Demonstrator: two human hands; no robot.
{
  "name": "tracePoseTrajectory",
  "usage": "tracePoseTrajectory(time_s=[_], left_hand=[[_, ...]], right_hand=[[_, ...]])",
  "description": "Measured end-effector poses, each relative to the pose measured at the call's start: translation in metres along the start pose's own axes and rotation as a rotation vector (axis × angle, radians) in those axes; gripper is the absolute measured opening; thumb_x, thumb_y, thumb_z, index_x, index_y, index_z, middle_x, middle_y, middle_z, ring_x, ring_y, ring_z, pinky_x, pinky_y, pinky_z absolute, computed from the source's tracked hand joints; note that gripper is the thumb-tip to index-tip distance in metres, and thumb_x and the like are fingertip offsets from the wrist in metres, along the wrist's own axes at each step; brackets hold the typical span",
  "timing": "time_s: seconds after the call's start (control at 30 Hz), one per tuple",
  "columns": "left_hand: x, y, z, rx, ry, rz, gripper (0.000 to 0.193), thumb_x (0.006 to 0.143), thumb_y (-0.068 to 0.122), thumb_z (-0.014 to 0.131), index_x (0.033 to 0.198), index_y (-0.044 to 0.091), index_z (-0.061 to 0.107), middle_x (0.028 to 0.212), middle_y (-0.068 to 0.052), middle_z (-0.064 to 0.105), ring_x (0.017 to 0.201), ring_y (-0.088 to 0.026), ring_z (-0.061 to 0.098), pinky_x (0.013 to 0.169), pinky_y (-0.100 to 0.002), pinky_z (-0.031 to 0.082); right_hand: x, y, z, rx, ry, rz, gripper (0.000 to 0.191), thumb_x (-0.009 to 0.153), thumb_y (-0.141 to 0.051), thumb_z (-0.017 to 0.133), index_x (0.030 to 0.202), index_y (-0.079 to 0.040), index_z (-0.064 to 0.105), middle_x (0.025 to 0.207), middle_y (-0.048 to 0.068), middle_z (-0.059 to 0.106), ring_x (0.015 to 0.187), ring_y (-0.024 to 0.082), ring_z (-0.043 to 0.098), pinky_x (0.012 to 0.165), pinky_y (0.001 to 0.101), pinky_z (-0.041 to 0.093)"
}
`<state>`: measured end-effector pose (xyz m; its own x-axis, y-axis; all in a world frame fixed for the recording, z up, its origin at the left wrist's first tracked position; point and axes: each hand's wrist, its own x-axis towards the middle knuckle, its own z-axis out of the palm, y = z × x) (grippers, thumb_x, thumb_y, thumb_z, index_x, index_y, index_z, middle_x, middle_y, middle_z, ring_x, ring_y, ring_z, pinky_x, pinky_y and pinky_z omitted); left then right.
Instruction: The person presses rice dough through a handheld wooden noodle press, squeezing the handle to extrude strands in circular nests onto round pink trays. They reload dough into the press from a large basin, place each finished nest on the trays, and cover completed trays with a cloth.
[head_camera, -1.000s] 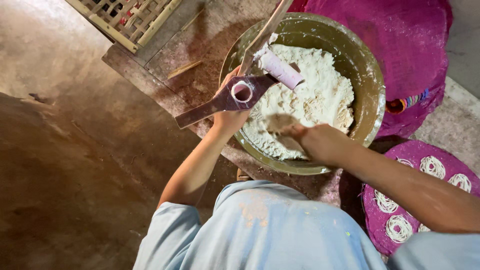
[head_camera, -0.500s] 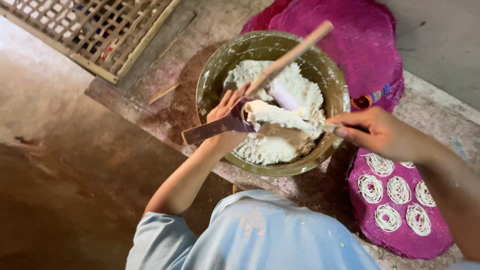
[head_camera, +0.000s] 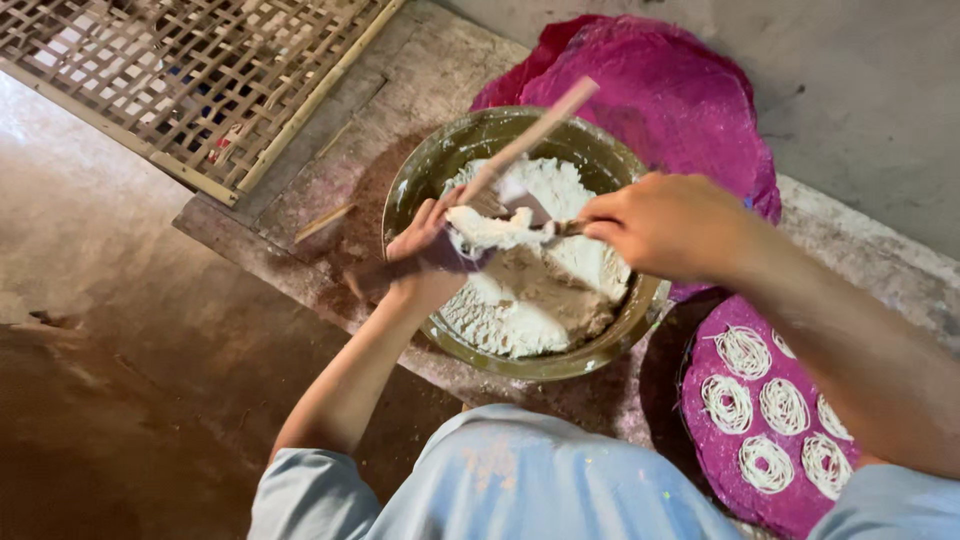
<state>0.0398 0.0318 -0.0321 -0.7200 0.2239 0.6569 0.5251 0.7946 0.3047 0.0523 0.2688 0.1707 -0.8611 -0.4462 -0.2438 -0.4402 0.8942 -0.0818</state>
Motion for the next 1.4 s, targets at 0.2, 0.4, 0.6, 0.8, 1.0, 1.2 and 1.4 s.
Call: tracePoseTrajectory(time_s=[0.2, 0.4, 0.6, 0.8, 1.0, 1.2, 1.4], left_hand=[[-0.007, 0.01, 0.015, -0.091, -0.178, 0.089, 0.048, 0.074, 0.046, 0.086, 0.116, 0.029, 0.073, 0.122, -0.011, 0.068, 0.111, -0.031, 0.065, 0.085, -0.047, 0.057], [-0.006, 0.002, 0.001, -0.555, -0.555, -0.748, 0.048, 0.089, 0.021, 0.068, 0.137, 0.021, 0.063, 0.12, -0.004, 0.071, 0.088, -0.026, 0.074, 0.072, -0.048, 0.062], [0.011, -0.002, 0.006, 0.004, 0.132, -0.124, 0.051, 0.092, 0.012, 0.077, 0.14, 0.004, 0.064, 0.13, -0.013, 0.067, 0.118, -0.032, 0.066, 0.079, -0.038, 0.061], [0.013, -0.006, 0.008, -0.073, -0.047, -0.193, 0.052, 0.073, 0.01, 0.078, 0.123, 0.005, 0.065, 0.155, -0.018, 0.052, 0.116, -0.032, 0.06, 0.091, -0.044, 0.056], [0.019, 0.007, 0.012, -0.083, -0.032, -0.159, 0.061, 0.07, 0.019, 0.081, 0.126, 0.002, 0.063, 0.156, -0.03, 0.035, 0.113, -0.043, 0.056, 0.086, -0.048, 0.054], [0.02, -0.013, 0.016, -0.035, -0.124, -0.226, 0.076, 0.078, 0.013, 0.073, 0.15, 0.002, 0.051, 0.145, -0.021, 0.054, 0.106, -0.034, 0.063, 0.08, -0.046, 0.058], [0.003, -0.003, 0.031, -0.097, -0.31, -0.028, 0.067, 0.1, 0.027, 0.077, 0.157, 0.008, 0.048, 0.119, -0.01, 0.068, 0.09, -0.025, 0.067, 0.066, -0.04, 0.057]], right_hand=[[0.016, -0.037, 0.076, -0.441, 0.01, -0.211, 0.017, 0.093, -0.018, 0.057, 0.105, -0.01, 0.066, 0.087, 0.011, 0.07, 0.08, 0.03, 0.073, 0.065, 0.0425, 0.056], [-0.037, -0.019, 0.054, -0.302, 0.335, -0.195, 0.029, 0.087, -0.014, 0.063, 0.115, -0.009, 0.069, 0.081, 0.006, 0.066, 0.069, 0.024, 0.071, 0.056, 0.0385, 0.055], [-0.004, -0.024, 0.107, 0.491, 0.58, -0.135, 0.046, 0.099, -0.005, 0.058, 0.145, -0.01, 0.059, 0.107, 0.014, 0.074, 0.074, 0.021, 0.071, 0.062, 0.0322, 0.061], [-0.011, 0.002, 0.207, 0.841, 0.294, 0.127, 0.051, 0.095, -0.007, 0.061, 0.145, -0.017, 0.059, 0.095, 0.012, 0.08, 0.063, 0.015, 0.066, 0.055, 0.035, 0.055], [-0.004, 0.007, 0.185, 0.764, 0.466, 0.083, 0.043, 0.101, -0.011, 0.062, 0.144, -0.013, 0.06, 0.087, 0.014, 0.074, 0.065, 0.012, 0.063, 0.062, 0.0313, 0.054], [-0.022, 0.007, 0.136, 0.667, -0.023, 0.284, 0.045, 0.098, -0.023, 0.056, 0.141, -0.027, 0.065, 0.077, 0.015, 0.074, 0.055, 0.021, 0.056, 0.056, 0.0422, 0.049], [0.007, 0.029, 0.073, 0.239, -0.165, -0.056, 0.03, 0.096, -0.029, 0.059, 0.116, -0.012, 0.073, 0.076, 0.006, 0.073, 0.064, 0.017, 0.07, 0.062, 0.041, 0.057]])
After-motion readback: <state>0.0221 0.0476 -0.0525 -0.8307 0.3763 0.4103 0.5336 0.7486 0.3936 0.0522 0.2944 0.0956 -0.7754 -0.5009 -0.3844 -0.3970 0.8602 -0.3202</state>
